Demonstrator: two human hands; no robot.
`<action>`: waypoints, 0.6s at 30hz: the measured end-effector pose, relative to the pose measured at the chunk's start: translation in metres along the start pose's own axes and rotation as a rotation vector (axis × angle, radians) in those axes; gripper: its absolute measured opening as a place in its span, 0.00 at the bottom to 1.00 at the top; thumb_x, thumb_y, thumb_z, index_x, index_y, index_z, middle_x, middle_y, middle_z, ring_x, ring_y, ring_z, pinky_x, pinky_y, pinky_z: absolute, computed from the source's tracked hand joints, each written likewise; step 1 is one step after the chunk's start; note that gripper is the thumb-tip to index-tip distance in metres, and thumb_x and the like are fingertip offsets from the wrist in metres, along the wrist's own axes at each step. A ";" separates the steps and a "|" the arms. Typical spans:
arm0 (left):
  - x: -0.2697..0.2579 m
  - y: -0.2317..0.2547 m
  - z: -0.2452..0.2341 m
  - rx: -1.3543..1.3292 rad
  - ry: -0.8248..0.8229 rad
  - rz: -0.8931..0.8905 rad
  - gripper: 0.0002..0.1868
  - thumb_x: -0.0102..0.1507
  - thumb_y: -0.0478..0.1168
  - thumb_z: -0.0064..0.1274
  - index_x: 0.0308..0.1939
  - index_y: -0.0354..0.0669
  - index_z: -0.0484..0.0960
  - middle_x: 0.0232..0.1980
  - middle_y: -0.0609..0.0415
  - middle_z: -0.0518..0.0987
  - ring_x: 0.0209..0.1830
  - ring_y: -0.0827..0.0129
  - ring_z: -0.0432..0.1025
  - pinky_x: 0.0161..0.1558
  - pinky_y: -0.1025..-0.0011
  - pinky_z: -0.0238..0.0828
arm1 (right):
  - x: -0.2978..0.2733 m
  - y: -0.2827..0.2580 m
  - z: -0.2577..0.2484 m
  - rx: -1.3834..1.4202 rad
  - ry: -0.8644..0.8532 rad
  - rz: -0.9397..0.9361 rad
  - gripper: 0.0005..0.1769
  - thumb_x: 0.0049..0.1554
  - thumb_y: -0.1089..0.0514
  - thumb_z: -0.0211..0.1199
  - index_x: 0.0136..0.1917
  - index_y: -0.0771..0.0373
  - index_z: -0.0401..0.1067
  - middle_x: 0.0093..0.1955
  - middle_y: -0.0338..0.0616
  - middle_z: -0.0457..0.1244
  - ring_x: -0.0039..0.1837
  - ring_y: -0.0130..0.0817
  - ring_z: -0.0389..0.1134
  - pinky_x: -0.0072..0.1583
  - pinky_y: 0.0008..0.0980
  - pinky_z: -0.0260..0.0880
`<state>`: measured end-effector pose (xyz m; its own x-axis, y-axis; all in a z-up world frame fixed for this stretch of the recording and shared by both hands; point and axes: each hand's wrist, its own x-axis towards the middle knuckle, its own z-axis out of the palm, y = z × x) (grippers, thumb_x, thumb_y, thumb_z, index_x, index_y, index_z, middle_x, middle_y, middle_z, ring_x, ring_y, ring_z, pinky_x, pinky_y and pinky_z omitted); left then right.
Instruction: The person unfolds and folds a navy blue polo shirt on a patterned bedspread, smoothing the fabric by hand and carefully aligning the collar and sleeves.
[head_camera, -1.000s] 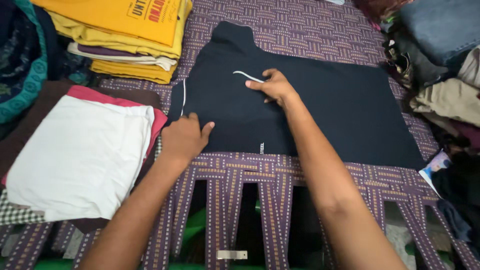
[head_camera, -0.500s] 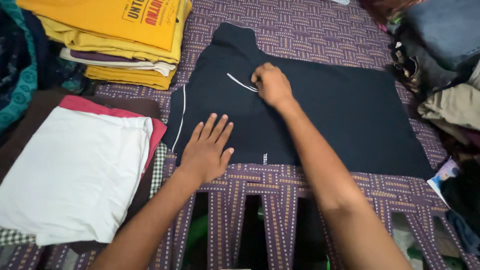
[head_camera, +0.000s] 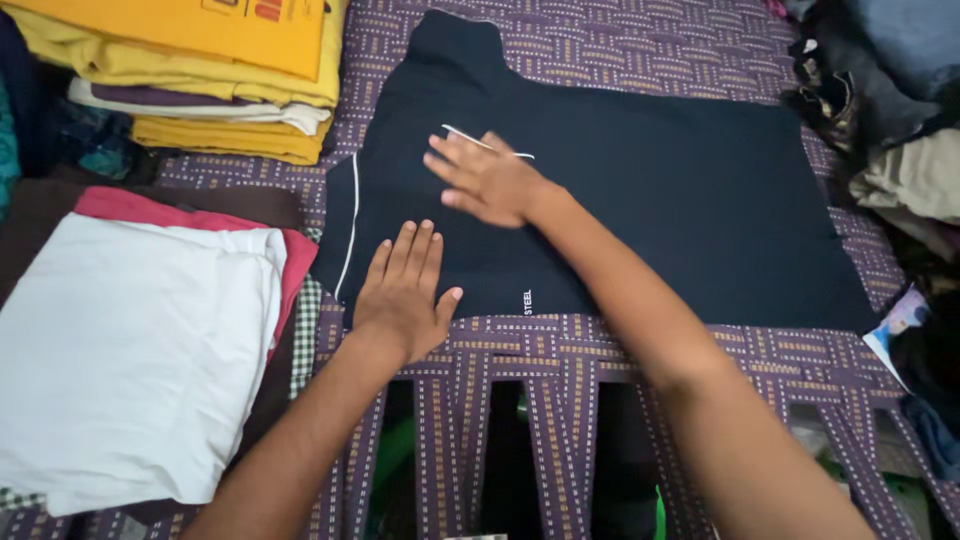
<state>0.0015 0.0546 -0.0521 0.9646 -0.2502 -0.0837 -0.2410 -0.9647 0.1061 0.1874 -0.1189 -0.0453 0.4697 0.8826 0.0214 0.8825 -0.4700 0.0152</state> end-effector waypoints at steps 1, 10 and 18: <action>0.000 0.000 -0.001 0.009 -0.019 -0.003 0.43 0.68 0.61 0.30 0.78 0.37 0.43 0.83 0.47 0.39 0.82 0.56 0.31 0.76 0.57 0.26 | 0.003 0.008 -0.002 -0.044 0.045 0.070 0.35 0.68 0.39 0.45 0.81 0.57 0.52 0.83 0.54 0.45 0.83 0.50 0.44 0.76 0.59 0.45; 0.004 0.000 0.001 0.009 -0.026 0.003 0.43 0.68 0.62 0.28 0.79 0.37 0.42 0.83 0.46 0.37 0.83 0.55 0.29 0.76 0.56 0.25 | -0.019 0.049 -0.027 0.526 0.161 0.541 0.41 0.57 0.36 0.64 0.70 0.69 0.65 0.49 0.53 0.70 0.52 0.47 0.73 0.56 0.39 0.72; -0.004 -0.024 -0.016 -0.459 0.435 0.058 0.33 0.63 0.50 0.53 0.66 0.33 0.68 0.68 0.37 0.68 0.72 0.46 0.60 0.70 0.53 0.56 | -0.018 0.021 -0.061 0.568 0.236 0.196 0.18 0.50 0.60 0.76 0.54 0.62 0.79 0.44 0.44 0.67 0.47 0.37 0.70 0.51 0.36 0.70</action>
<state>0.0050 0.0795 -0.0388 0.9299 -0.1519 0.3349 -0.3170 -0.7927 0.5206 0.1962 -0.1449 0.0156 0.6628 0.7241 0.1907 0.6862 -0.4854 -0.5418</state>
